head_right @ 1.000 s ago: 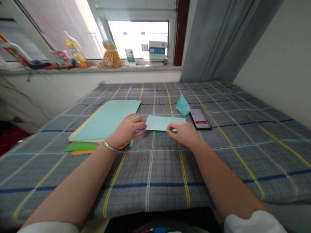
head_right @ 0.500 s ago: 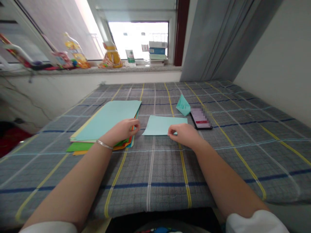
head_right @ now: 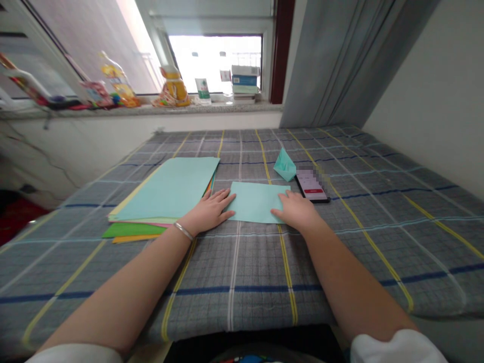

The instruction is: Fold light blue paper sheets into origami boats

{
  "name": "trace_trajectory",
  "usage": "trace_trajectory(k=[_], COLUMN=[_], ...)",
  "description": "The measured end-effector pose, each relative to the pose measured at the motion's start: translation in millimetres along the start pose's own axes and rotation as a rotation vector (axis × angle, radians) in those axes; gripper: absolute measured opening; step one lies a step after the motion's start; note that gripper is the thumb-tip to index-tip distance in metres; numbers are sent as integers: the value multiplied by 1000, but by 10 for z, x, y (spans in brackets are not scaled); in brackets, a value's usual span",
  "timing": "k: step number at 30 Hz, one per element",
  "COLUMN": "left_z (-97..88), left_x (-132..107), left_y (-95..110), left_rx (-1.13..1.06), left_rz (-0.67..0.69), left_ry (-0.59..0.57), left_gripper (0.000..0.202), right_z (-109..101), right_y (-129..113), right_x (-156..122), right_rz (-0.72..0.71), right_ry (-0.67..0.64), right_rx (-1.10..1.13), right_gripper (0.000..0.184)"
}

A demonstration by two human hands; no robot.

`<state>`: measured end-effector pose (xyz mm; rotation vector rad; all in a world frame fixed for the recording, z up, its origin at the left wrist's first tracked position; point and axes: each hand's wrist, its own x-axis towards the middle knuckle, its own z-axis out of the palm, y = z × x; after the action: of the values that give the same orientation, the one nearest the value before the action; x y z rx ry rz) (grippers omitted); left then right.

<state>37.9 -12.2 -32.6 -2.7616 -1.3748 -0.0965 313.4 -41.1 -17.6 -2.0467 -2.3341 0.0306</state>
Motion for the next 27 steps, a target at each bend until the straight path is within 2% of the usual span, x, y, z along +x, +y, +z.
trace_trajectory(k=[7,11,13,17,21,24,27], left_z=[-41,-43,-41,-49,-38,-6,18], left_x=[-10,0,16,54,82,101,121], left_y=[72,109,117,105,62,27,14], left_rx=[-32,-71,-110,-209,-310,-399,-487], left_rz=[-72,-103,-117,-196,-224,-221,-240], left_ry=[-35,11,41,71,114,169,236], left_gripper=[57,53,52,55,52,42,32], right_z=[-105,-58,-8,68,95,86,49], right_y=[-20,43,98,219,292,281,221], right_x=[-41,11,58,154,214,224,213], right_rz=[206,205,215,261,243,220,147], right_ry=[-92,-93,-65,14,93,123,99], right_rx=[-38,48,113,267,374,539,835], right_gripper=[72,73,67,42,24,20,21])
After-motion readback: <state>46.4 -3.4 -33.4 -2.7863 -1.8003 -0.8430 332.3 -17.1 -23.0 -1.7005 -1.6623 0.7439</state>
